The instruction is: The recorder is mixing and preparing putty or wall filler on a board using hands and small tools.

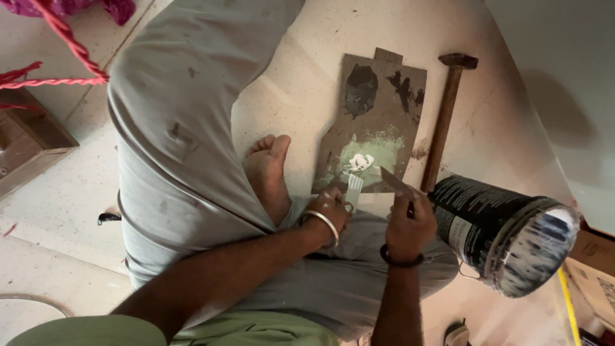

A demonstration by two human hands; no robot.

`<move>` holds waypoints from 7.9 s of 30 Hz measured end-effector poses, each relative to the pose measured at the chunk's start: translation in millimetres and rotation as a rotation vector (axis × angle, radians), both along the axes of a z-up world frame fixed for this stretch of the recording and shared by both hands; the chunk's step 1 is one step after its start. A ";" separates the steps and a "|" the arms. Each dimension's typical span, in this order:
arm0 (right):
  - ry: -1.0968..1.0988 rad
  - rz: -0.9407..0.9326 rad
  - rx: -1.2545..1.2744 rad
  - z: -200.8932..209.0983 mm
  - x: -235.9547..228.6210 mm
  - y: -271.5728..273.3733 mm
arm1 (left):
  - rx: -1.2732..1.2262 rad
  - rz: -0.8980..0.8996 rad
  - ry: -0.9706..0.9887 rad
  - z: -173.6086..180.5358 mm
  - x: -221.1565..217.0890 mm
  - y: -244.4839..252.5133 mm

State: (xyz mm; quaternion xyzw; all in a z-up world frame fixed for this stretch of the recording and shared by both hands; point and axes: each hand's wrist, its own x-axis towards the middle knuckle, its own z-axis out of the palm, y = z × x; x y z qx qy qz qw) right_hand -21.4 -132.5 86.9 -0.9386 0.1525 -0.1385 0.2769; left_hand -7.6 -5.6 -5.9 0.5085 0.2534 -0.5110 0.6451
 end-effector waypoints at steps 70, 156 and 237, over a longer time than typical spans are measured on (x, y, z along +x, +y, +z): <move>-0.026 -0.731 1.093 -92.8 -23.0 -39.9 | -0.094 0.058 -0.013 -14.6 -13.6 -8.3; 0.169 -0.259 0.282 -58.1 -28.4 -68.0 | 0.550 -0.295 -1.425 -7.2 62.3 25.2; -0.209 -1.053 1.067 -126.7 13.0 29.0 | 0.296 -0.238 -1.529 -13.2 65.7 1.0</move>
